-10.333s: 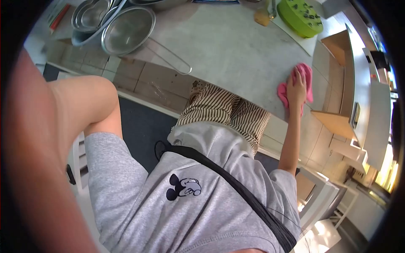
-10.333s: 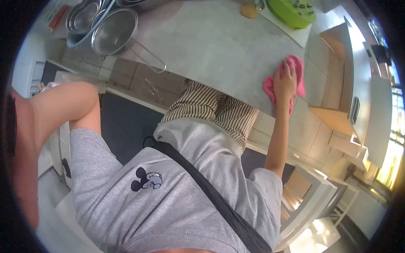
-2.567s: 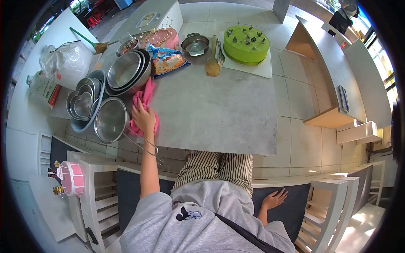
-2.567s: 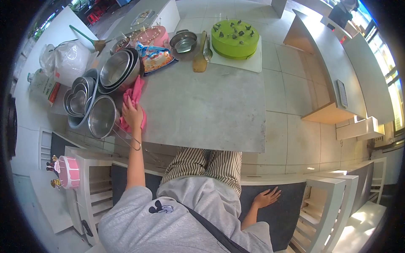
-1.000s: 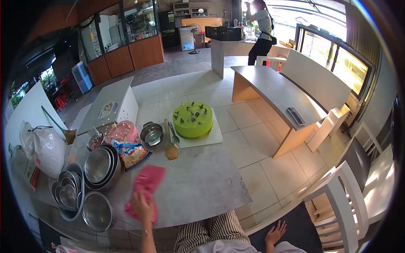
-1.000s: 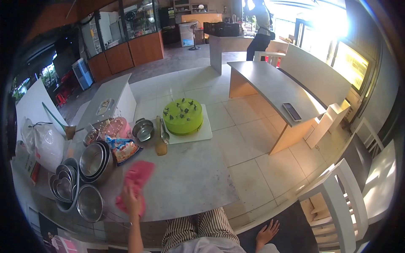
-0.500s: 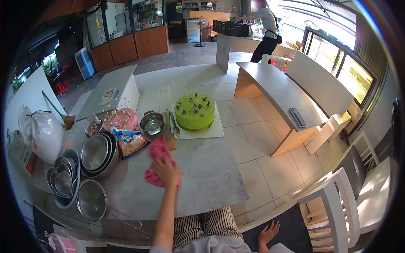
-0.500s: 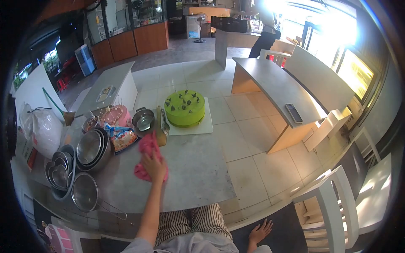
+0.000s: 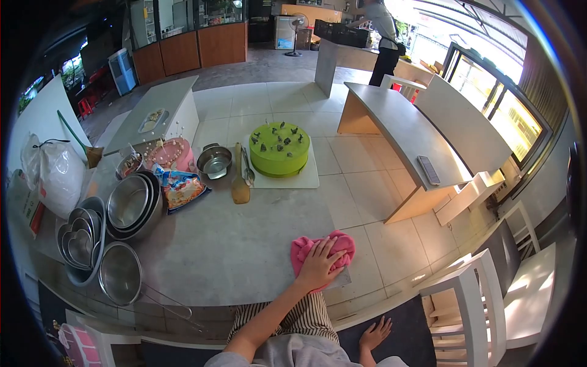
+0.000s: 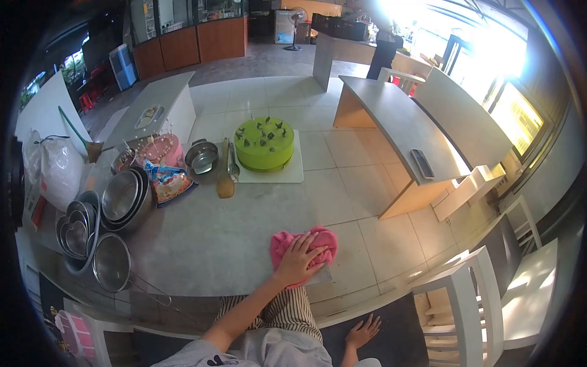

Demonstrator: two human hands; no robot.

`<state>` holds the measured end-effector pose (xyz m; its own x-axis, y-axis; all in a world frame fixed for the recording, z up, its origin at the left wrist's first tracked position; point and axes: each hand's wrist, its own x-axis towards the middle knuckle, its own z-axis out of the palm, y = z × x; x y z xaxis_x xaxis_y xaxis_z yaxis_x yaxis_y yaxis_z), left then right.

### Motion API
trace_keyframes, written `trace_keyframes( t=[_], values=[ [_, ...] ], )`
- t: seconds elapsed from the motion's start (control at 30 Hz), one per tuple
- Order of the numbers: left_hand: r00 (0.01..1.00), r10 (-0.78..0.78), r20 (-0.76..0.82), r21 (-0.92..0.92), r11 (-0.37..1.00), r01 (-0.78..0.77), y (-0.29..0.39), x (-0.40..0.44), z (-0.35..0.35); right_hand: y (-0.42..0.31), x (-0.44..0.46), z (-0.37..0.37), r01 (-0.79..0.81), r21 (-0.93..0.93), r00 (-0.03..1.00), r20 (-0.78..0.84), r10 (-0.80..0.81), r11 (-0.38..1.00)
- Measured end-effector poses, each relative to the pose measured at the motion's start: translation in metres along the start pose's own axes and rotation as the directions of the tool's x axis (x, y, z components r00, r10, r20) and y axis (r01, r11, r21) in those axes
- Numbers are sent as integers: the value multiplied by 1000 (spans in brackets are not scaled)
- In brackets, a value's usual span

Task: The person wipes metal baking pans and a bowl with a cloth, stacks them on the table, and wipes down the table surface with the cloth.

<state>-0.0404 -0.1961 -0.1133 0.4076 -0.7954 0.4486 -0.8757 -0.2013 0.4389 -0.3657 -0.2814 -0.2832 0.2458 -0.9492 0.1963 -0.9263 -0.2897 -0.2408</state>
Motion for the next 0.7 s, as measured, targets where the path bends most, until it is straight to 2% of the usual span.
trace_keyframes(
  t=[0.2, 0.27, 0.33, 0.37, 0.4, 0.47, 0.5, 0.57, 0.6, 0.63, 0.7],
  values=[
    [993, 65, 102, -53, 997, -60, -13, -47, -56, 1, 0, 0, 5, 6, 1000, 0, -5, 1000],
    [993, -38, 116, 48, 998, 33, -39, -76, -84, 2, 0, 2, 1, 9, 1000, 5, -1, 1000],
    [974, -228, -4, 172, 959, 225, -74, -106, -121, 2, 1, 1, 1, 13, 1000, 9, -1, 1000],
    [931, -330, -154, 240, 902, 359, -97, -127, -135, 1, 1, -1, -10, 11, 1000, 15, 10, 1000],
    [858, -411, -307, 283, 821, 495, -123, -148, -146, 0, 0, -2, -18, 8, 1000, 24, 18, 1000],
    [625, -534, -569, 376, 508, 775, -158, -181, -171, 2, -1, 4, 6, 0, 1000, 28, -6, 1000],
    [608, -542, -581, 373, 486, 790, -167, -190, -172, 6, -2, 10, 11, -10, 1000, 1, -11, 1000],
    [361, -497, -789, 298, 203, 933, -171, -196, -183, 12, 0, 15, 16, -29, 1000, -23, -17, 999],
    [360, -504, -785, 302, 197, 933, -169, -194, -180, 14, 0, 16, 70, -34, 997, -16, -71, 997],
    [353, -512, -783, 300, 185, 936, -161, -182, -175, 15, 0, 17, 54, -52, 998, -17, -55, 997],
    [416, -502, -759, 270, 340, 901, -141, -158, -166, -2, -1, 1, 95, -32, 994, -47, -96, 995]
  ],
)
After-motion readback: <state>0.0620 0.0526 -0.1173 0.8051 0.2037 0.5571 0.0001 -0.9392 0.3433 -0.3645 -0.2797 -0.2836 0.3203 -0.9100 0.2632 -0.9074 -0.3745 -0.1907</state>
